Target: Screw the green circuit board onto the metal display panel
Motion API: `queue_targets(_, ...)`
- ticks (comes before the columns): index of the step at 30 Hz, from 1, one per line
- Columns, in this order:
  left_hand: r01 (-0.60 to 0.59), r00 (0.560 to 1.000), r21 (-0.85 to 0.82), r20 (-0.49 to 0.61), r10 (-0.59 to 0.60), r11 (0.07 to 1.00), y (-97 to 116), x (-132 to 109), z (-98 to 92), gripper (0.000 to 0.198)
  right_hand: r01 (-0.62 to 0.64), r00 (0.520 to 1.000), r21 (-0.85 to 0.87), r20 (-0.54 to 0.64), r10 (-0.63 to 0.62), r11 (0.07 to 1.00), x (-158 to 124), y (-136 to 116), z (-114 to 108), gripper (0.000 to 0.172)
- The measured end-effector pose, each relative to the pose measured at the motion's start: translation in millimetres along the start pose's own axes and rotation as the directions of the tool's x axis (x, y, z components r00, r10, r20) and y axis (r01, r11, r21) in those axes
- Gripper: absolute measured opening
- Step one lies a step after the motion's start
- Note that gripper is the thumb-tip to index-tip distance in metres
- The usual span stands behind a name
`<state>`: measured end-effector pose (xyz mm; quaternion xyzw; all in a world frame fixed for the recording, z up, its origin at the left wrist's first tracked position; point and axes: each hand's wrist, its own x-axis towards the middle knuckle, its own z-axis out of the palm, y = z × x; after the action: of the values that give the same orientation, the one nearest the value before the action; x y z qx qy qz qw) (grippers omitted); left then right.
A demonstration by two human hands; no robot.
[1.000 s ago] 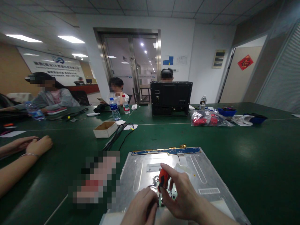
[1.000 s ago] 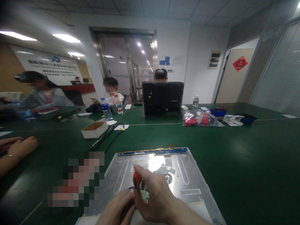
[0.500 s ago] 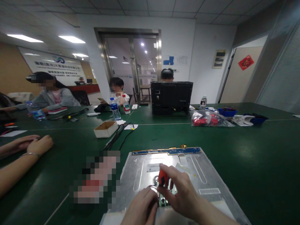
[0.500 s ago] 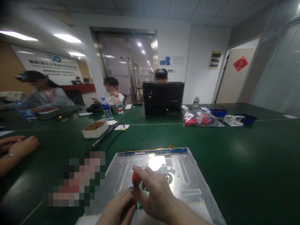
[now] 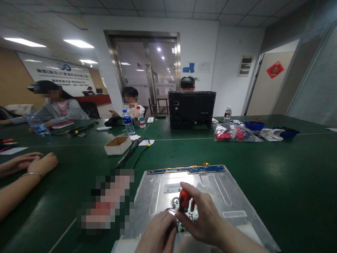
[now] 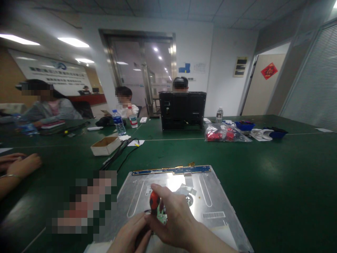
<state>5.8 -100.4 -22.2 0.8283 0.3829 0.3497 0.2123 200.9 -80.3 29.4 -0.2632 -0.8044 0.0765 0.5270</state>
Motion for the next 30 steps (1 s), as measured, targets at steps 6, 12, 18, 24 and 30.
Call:
queue_targets(6,0.028,0.999,0.032,0.019,-0.029,0.999,5,-1,-2.9,0.019,0.017,1.0,0.028,-0.016,-0.016,0.999,-2,9,5,0.055)
queue_targets(12,0.077,0.994,0.056,0.067,-0.081,0.995,9,0,-6.9,0.013,0.001,1.0,-0.014,0.001,-0.001,1.0,-3,5,3,0.064)
queue_targets(18,0.087,0.996,0.043,0.024,-0.088,0.995,0,-2,2.4,0.013,0.016,1.0,0.027,0.016,-0.016,0.999,-2,2,2,0.065)
queue_targets(24,0.071,0.997,0.013,-0.005,-0.071,0.997,4,0,1.1,0.015,0.02,1.0,0.028,-0.002,-0.02,0.999,-1,5,3,0.058)
queue_targets(30,0.058,0.998,0.019,-0.006,-0.058,0.998,8,0,-2.3,0.018,0.027,1.0,0.006,0.002,-0.027,1.0,0,7,3,0.053)
